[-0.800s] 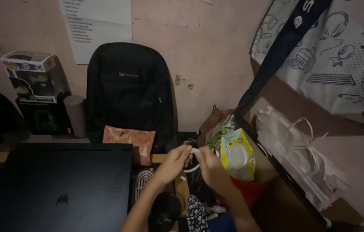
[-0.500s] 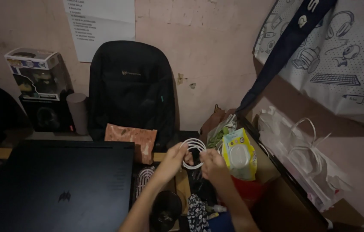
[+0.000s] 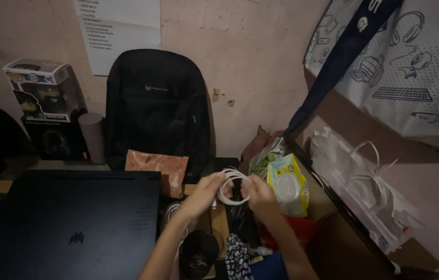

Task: The recorder is unboxing and organizing phone cases and accessories.

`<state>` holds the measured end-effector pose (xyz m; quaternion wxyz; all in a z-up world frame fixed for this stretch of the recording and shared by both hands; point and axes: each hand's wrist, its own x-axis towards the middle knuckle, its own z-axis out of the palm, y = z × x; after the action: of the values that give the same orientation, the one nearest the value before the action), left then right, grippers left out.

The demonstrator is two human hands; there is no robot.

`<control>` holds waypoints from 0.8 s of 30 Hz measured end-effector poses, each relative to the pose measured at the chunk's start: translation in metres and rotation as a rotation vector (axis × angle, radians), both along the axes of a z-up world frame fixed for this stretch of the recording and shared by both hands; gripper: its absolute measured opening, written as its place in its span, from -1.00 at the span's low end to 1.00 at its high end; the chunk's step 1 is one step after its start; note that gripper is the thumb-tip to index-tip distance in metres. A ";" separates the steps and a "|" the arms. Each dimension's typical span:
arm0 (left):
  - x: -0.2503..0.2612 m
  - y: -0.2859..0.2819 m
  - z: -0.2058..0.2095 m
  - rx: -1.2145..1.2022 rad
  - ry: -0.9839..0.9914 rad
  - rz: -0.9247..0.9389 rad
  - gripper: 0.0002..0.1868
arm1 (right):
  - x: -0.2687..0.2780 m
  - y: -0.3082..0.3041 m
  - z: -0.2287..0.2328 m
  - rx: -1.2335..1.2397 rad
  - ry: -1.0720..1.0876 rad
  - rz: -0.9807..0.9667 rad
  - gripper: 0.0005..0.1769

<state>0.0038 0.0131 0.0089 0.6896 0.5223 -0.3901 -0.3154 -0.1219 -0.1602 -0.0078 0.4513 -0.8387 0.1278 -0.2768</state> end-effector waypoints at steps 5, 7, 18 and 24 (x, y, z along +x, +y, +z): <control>-0.003 0.002 -0.003 0.038 -0.153 -0.004 -0.52 | -0.006 0.019 0.015 0.213 0.076 -0.145 -0.68; -0.011 0.006 0.006 0.133 -0.212 0.054 -0.53 | -0.006 0.023 0.014 0.007 0.048 -0.213 -0.67; -0.043 0.015 0.019 0.154 -0.619 0.328 -0.73 | 0.002 0.011 -0.017 -0.525 -0.068 -0.498 -0.73; -0.039 0.008 0.012 -0.039 -0.559 0.418 -0.82 | 0.004 0.028 0.000 -0.256 -0.058 -0.423 -0.69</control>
<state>-0.0354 0.0207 0.0204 0.6155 0.6439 -0.4545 -0.0048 -0.1181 -0.1325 -0.0073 0.2767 -0.8355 0.2512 -0.4028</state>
